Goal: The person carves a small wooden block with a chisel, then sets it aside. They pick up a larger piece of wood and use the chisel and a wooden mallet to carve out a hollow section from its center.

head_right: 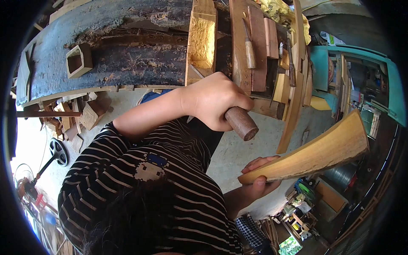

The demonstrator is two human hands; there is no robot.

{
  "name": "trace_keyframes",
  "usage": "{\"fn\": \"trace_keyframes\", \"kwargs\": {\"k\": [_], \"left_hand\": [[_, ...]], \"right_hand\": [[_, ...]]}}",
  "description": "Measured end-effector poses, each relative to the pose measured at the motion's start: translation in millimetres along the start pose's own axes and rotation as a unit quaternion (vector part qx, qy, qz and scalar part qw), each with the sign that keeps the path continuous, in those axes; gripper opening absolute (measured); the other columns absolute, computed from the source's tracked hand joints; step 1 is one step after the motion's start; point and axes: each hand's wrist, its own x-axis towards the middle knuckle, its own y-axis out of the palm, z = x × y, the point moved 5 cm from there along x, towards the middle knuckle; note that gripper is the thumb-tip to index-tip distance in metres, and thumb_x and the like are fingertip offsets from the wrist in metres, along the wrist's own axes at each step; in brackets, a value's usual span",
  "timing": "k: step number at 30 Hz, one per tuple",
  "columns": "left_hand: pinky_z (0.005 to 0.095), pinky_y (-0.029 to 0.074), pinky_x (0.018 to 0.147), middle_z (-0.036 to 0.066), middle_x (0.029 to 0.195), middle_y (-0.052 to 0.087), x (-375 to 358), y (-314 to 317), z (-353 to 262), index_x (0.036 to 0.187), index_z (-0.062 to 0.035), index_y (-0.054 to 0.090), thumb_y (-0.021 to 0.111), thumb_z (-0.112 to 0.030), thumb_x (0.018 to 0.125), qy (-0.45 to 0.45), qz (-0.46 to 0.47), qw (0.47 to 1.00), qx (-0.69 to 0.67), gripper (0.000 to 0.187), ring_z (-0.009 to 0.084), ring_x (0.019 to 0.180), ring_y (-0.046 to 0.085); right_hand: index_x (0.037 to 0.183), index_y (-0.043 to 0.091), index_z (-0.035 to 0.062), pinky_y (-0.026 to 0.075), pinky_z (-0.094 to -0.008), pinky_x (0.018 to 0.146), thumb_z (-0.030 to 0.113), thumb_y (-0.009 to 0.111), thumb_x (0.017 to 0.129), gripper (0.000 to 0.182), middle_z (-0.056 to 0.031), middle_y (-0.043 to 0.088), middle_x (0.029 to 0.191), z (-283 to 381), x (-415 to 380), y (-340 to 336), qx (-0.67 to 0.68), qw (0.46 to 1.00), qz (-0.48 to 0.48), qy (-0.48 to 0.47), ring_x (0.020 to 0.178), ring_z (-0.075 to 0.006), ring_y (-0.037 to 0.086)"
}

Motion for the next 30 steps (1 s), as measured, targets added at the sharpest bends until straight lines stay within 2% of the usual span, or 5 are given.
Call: {"fn": "trace_keyframes", "kwargs": {"k": [5, 17, 21, 23, 30], "left_hand": [[0.0404, 0.051, 0.058, 0.009, 0.076, 0.062, -2.3, -0.2, 1.0, 0.079, -0.0068, 0.060, 0.068, -0.020, 0.056, 0.032, -0.023, 0.999, -0.018, 0.028, 0.0313, 0.070, 0.063], [0.0395, 0.052, 0.056, 0.009, 0.075, 0.062, -4.7, -2.8, 1.3, 0.082, -0.0077, 0.062, 0.069, -0.022, 0.056, 0.037, -0.072, 0.997, -0.019, 0.030, 0.0319, 0.066, 0.063], [0.0397, 0.052, 0.056, 0.009, 0.074, 0.061, -4.5, -6.1, -3.0, 0.082, -0.0080, 0.062, 0.069, -0.022, 0.057, 0.036, -0.070, 0.997, -0.003, 0.030, 0.0318, 0.065, 0.063], [0.0397, 0.052, 0.056, 0.009, 0.074, 0.061, -4.6, -5.3, 0.6, 0.082, -0.0085, 0.063, 0.069, -0.023, 0.057, 0.026, -0.071, 0.997, -0.013, 0.030, 0.0317, 0.064, 0.062], [0.0396, 0.052, 0.056, 0.009, 0.073, 0.061, -4.1, -7.3, 1.9, 0.081, -0.0097, 0.063, 0.069, -0.023, 0.057, 0.021, -0.058, 0.998, 0.003, 0.027, 0.0316, 0.065, 0.062]], "right_hand": [[0.108, 0.038, -0.0065, 0.037, -0.0243, 0.037, 0.050, 0.056, 0.082, 0.064, -0.0080, 0.044, 0.061, 0.6, -1.9, 1.7, 0.006, 1.000, -0.003, 0.006, 0.042, -0.0136, 0.042], [0.109, 0.038, -0.0068, 0.037, -0.0242, 0.038, 0.051, 0.055, 0.082, 0.066, -0.0067, 0.045, 0.060, -0.6, -2.4, 0.5, -0.006, 1.000, 0.018, 0.005, 0.042, -0.0129, 0.041], [0.110, 0.038, -0.0065, 0.038, -0.0244, 0.038, 0.051, 0.056, 0.082, 0.066, -0.0066, 0.045, 0.060, -0.6, -2.4, 0.9, -0.006, 1.000, 0.024, 0.008, 0.042, -0.0130, 0.041], [0.109, 0.043, -0.0066, 0.039, -0.0260, 0.040, 0.050, 0.062, 0.079, 0.067, -0.0098, 0.049, 0.059, -0.1, -2.8, -0.2, 0.010, 1.000, 0.004, 0.021, 0.043, -0.0161, 0.045], [0.109, 0.043, -0.0061, 0.039, -0.0258, 0.040, 0.050, 0.062, 0.078, 0.067, -0.0097, 0.049, 0.060, -0.2, -2.1, 2.0, 0.012, 1.000, 0.011, 0.023, 0.044, -0.0158, 0.045]]}}
